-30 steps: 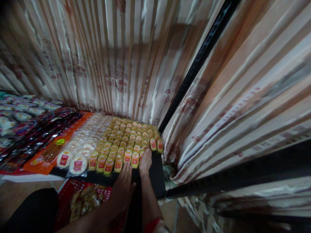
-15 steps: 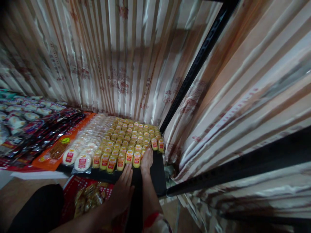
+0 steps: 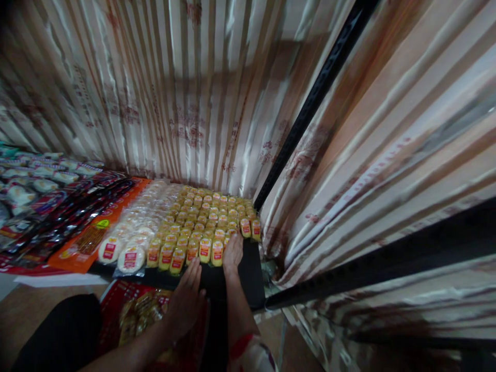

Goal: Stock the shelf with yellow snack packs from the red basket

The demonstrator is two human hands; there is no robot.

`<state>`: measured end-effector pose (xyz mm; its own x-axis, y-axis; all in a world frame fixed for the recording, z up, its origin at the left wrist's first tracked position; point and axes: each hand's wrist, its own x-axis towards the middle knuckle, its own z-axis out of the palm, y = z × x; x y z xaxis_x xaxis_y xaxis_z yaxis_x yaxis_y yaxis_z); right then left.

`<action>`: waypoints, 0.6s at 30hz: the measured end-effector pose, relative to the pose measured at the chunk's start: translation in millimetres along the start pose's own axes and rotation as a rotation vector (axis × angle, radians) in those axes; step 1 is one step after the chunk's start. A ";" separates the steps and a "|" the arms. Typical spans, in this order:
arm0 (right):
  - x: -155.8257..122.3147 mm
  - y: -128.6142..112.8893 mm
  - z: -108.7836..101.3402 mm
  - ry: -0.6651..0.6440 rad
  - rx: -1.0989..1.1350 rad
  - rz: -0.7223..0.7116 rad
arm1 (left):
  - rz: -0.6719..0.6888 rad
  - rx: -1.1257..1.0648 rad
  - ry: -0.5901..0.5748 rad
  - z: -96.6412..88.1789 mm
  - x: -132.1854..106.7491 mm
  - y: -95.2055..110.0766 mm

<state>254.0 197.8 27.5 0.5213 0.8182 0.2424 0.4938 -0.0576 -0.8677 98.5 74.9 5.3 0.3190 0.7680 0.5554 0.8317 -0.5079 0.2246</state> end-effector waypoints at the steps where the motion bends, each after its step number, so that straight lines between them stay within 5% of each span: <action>1: -0.3 -0.5 -0.4 0.000 0.006 -0.006 | 0.005 0.001 -0.005 -1.2 -0.9 0.2; 7: -0.1 -2.4 -3.1 0.004 0.052 0.022 | 0.087 0.090 -0.042 -10.5 4.6 2.3; 18: -0.5 -2.4 -4.0 -0.047 0.057 0.009 | 0.159 0.103 -0.076 -0.4 71.8 -3.6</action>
<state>255.3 195.2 31.2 0.4921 0.8436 0.2148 0.4482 -0.0340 -0.8933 118.1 131.6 44.7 0.4797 0.7108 0.5145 0.8091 -0.5852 0.0539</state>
